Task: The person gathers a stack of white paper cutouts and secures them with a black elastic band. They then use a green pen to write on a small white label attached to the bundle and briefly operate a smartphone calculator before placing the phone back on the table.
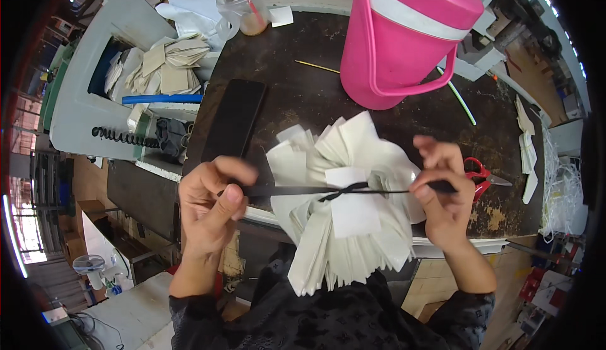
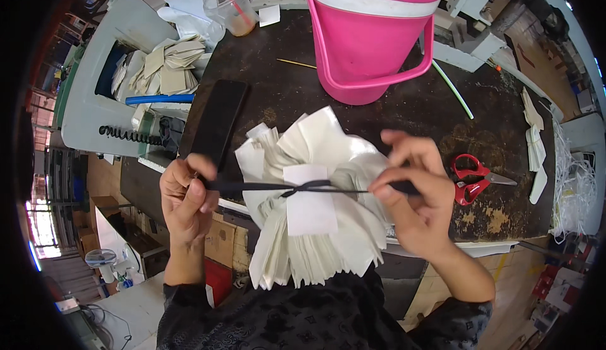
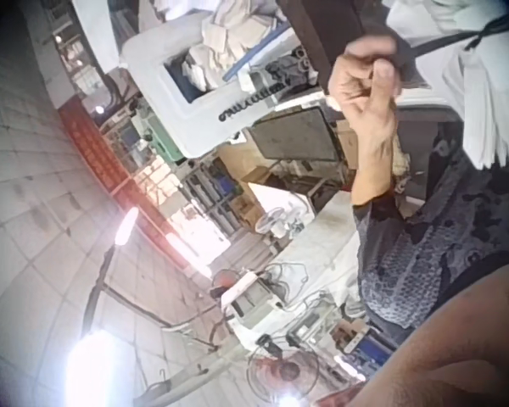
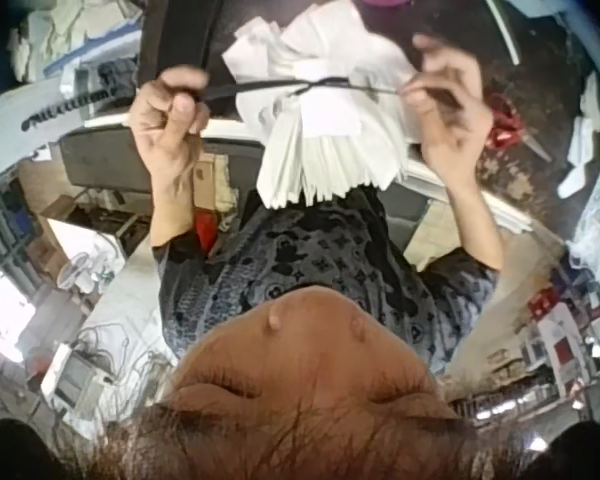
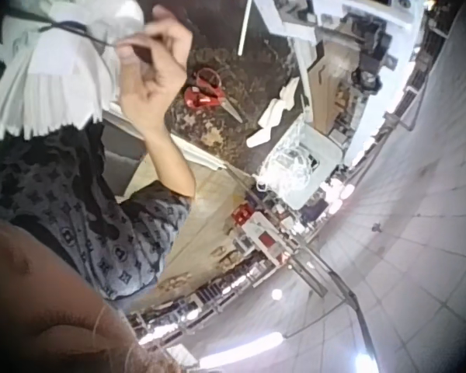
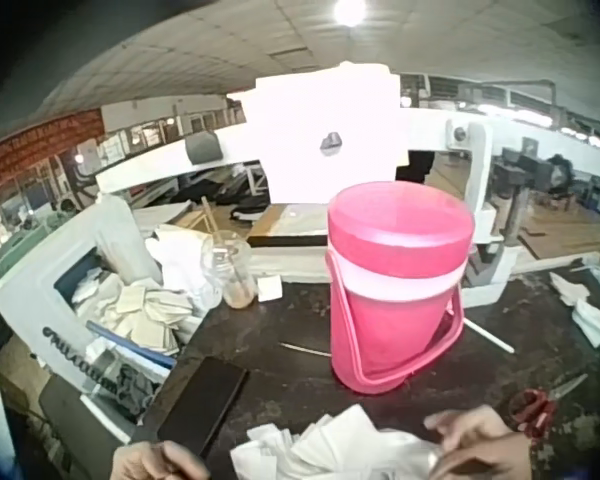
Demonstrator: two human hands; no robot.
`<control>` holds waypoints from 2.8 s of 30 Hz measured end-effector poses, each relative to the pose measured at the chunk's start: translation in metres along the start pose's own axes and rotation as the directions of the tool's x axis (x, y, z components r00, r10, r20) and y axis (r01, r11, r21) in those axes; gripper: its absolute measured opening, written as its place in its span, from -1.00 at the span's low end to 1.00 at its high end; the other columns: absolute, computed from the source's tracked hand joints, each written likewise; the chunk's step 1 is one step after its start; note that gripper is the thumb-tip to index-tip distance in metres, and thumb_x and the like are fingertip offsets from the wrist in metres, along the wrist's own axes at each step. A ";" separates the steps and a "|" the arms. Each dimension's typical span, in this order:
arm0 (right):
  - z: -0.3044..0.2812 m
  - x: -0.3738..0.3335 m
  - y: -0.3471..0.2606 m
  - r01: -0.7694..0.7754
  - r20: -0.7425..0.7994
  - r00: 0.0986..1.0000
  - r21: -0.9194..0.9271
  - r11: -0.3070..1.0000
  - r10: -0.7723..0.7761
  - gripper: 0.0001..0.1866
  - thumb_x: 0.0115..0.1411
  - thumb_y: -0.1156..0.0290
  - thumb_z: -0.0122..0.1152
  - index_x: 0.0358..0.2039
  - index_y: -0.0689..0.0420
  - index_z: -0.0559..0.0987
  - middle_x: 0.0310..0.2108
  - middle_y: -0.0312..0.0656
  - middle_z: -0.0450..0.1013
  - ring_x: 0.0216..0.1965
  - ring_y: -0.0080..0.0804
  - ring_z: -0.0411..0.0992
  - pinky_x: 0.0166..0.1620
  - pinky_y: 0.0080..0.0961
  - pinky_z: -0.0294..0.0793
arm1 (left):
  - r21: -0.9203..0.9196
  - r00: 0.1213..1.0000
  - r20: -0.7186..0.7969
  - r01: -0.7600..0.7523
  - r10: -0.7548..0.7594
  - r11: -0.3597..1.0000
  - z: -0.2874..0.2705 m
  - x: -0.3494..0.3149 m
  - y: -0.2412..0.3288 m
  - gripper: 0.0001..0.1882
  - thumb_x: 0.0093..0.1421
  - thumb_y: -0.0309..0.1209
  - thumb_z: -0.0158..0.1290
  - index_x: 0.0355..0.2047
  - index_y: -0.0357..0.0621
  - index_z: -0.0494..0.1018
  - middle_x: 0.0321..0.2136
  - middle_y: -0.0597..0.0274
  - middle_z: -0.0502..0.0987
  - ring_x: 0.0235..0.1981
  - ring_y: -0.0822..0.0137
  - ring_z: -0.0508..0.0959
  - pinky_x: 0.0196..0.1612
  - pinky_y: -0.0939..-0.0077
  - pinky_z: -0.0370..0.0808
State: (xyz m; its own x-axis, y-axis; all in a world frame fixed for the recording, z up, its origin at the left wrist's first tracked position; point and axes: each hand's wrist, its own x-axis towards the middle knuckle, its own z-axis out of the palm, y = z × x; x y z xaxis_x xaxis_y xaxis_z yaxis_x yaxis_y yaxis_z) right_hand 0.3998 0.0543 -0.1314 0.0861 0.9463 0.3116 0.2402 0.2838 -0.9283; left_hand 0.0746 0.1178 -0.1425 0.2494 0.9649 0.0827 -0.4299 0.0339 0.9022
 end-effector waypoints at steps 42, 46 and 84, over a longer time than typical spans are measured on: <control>-0.001 -0.056 -0.024 -0.051 -0.221 0.906 -0.903 0.427 -0.360 -0.38 -0.02 0.73 0.15 0.03 -0.15 0.70 0.33 -0.05 0.33 0.35 -0.05 0.26 0.43 0.20 -0.10 | 0.739 0.873 0.484 -0.445 0.061 0.505 0.070 -0.065 -0.016 -0.37 -0.02 -0.17 0.48 0.01 -0.21 0.57 -0.34 0.03 0.66 -0.36 0.06 0.68 -0.30 0.33 0.59; -0.007 -0.098 -0.002 0.176 -0.420 0.736 -0.638 0.749 -0.531 -0.58 0.08 0.74 0.10 -0.05 0.23 0.65 0.12 0.10 0.49 0.11 0.12 0.48 0.19 0.09 0.39 | 0.622 0.817 0.413 -0.576 0.403 0.531 0.068 -0.065 -0.005 -0.75 0.10 -0.33 0.33 -0.30 -0.26 0.66 -0.51 0.10 0.62 -0.52 0.30 0.61 -0.42 0.50 0.51; -0.098 -0.096 0.073 0.655 -0.437 0.755 0.456 0.603 -0.489 -0.18 -0.01 -0.09 0.57 0.06 0.28 0.52 -0.09 0.02 0.52 -0.06 -0.18 0.50 0.11 -0.13 0.39 | 0.369 0.370 0.928 -0.905 -0.039 0.212 0.361 0.122 -0.067 -0.85 0.22 -0.48 0.16 -0.21 -0.20 0.49 -0.33 0.00 0.57 -0.29 -0.07 0.60 -0.26 0.15 0.52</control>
State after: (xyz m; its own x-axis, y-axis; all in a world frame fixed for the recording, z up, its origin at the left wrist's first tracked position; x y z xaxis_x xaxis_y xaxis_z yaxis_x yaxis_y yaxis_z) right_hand 0.5037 -0.0314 -0.2093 0.3700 0.5078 0.7780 -0.2398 0.8612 -0.4481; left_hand 0.4470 0.1389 -0.0395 0.9143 0.1138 0.3887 0.0039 -0.9622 0.2725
